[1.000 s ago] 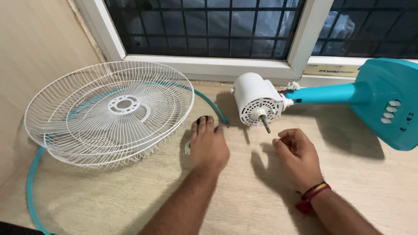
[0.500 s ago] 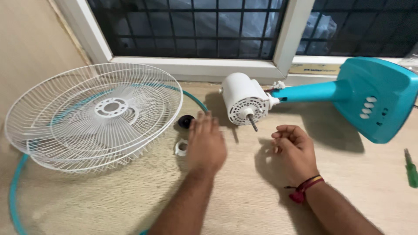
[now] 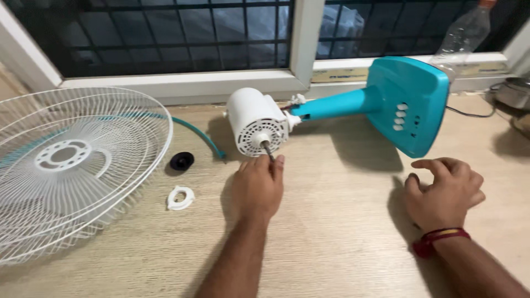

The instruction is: The person removes the front grill and fan blades from a teal and white electric fan, then uses a screwdriver to loosen and remove the motor shaft nut and washer. The components are placed on the table as they are removed.

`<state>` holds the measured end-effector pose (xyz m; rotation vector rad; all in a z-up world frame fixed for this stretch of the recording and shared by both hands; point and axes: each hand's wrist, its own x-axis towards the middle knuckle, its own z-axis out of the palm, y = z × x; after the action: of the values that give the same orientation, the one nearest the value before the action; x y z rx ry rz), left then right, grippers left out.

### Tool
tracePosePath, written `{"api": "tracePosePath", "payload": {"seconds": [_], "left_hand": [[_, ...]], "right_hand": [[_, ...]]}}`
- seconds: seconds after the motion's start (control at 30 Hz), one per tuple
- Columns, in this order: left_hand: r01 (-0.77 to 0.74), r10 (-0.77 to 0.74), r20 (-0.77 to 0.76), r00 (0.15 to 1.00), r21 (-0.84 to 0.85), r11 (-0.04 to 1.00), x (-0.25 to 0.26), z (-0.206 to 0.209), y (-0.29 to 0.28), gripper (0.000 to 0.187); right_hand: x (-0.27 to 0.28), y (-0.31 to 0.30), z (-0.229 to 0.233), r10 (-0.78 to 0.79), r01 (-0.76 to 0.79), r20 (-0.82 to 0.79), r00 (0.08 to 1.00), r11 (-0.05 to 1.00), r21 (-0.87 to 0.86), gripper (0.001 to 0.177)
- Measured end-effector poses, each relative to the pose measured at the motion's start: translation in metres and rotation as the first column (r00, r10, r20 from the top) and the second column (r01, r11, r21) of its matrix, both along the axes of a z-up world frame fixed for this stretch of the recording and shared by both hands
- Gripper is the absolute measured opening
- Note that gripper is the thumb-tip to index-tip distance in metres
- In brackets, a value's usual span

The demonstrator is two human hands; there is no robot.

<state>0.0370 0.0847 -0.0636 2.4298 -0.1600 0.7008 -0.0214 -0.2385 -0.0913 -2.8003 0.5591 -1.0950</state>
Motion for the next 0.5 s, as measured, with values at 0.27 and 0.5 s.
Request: {"api": "tracePosePath", "payload": {"seconds": [0.27, 0.5], "left_hand": [[0.018, -0.043, -0.12, 0.992, -0.202, 0.979, -0.001, 0.001, 0.005, 0.048], [-0.018, -0.085, -0.191, 0.978, -0.48, 0.877, 0.002, -0.002, 0.011, 0.041]], "right_hand": [[0.007, -0.019, 0.006, -0.042, 0.12, -0.286, 0.957, 0.958, 0.261, 0.022], [-0.014, 0.043, 0.015, 0.512, -0.482, -0.08, 0.855, 0.842, 0.244, 0.035]]}}
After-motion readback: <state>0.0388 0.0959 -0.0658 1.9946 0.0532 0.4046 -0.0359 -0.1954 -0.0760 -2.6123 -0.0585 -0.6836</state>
